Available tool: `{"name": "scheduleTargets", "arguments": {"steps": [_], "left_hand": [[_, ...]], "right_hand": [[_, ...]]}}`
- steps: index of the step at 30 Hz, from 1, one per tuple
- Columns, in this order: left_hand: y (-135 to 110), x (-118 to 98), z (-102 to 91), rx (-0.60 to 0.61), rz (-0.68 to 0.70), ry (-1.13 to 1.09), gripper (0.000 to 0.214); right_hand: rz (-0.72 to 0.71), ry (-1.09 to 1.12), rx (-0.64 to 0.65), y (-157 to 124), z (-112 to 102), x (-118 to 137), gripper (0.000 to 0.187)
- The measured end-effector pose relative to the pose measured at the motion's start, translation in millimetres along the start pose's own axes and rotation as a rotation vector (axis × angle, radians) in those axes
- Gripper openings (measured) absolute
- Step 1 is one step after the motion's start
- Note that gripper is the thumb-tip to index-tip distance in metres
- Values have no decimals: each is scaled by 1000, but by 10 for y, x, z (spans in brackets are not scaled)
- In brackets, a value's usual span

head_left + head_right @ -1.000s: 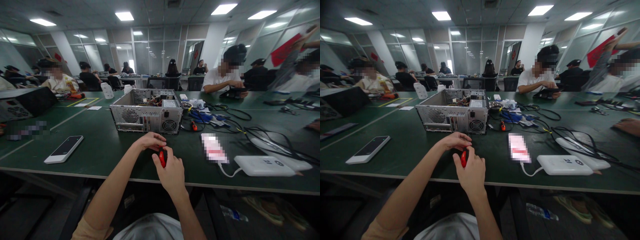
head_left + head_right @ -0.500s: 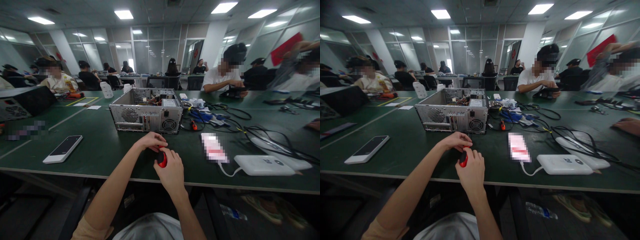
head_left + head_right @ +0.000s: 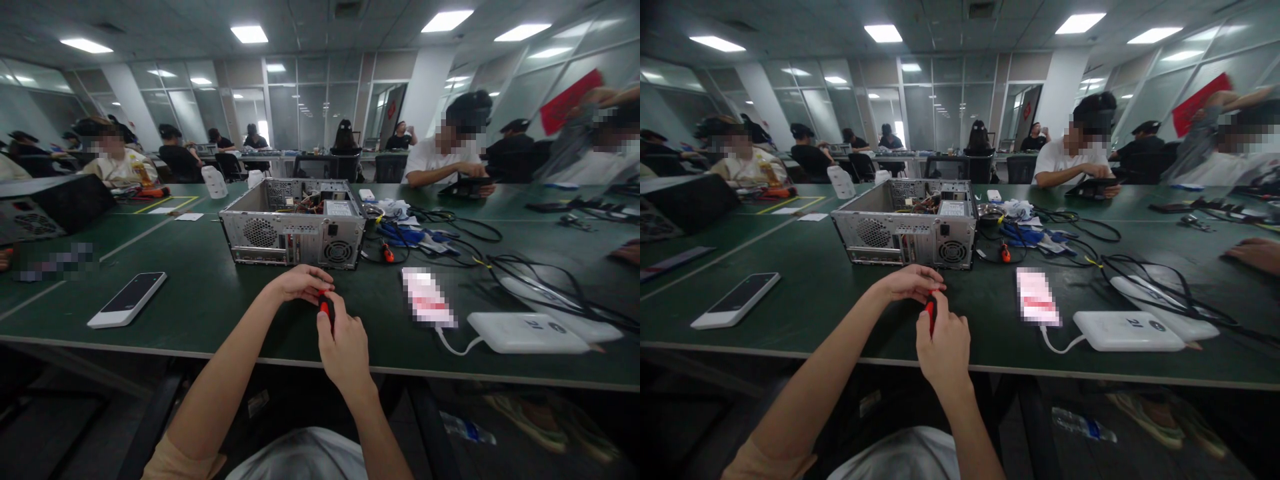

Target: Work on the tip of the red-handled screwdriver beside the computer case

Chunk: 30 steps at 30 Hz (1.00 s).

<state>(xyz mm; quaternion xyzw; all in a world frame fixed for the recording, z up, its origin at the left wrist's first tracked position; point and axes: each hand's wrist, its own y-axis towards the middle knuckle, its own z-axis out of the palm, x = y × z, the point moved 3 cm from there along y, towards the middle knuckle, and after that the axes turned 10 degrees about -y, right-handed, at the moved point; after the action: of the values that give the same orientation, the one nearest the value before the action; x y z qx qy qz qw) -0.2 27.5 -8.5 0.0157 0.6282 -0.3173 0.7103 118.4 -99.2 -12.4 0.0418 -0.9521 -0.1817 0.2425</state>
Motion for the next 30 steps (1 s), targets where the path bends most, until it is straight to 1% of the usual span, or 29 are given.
{"name": "scheduleTargets", "arguments": {"steps": [5,8,12,15,19,22,24,27,30], "left_hand": [[-19,-12,22,18,4,93,34],[-34,-1,32,23,-7,189,40],[-20,17,23,2,8,261,45],[3,33,11,9,2,207,46],[11,39,-7,30,-13,111,49],[2,33,-3,51,-22,37,48],[-4,25,8,55,-30,-1,46],[-10,13,33,39,-49,-5,42],[-9,9,46,6,-59,48,38]], "right_hand": [[40,76,-26,2,-2,-10,40],[55,96,-73,0,-9,-11,42],[19,110,-124,0,-3,-18,44],[-4,95,-131,-2,17,-27,43],[-14,14,-116,-8,23,-9,43],[-29,0,-52,-13,12,16,46],[-40,33,4,-12,5,24,40],[-25,83,32,0,-7,12,36],[7,98,3,12,-11,-14,34]]}}
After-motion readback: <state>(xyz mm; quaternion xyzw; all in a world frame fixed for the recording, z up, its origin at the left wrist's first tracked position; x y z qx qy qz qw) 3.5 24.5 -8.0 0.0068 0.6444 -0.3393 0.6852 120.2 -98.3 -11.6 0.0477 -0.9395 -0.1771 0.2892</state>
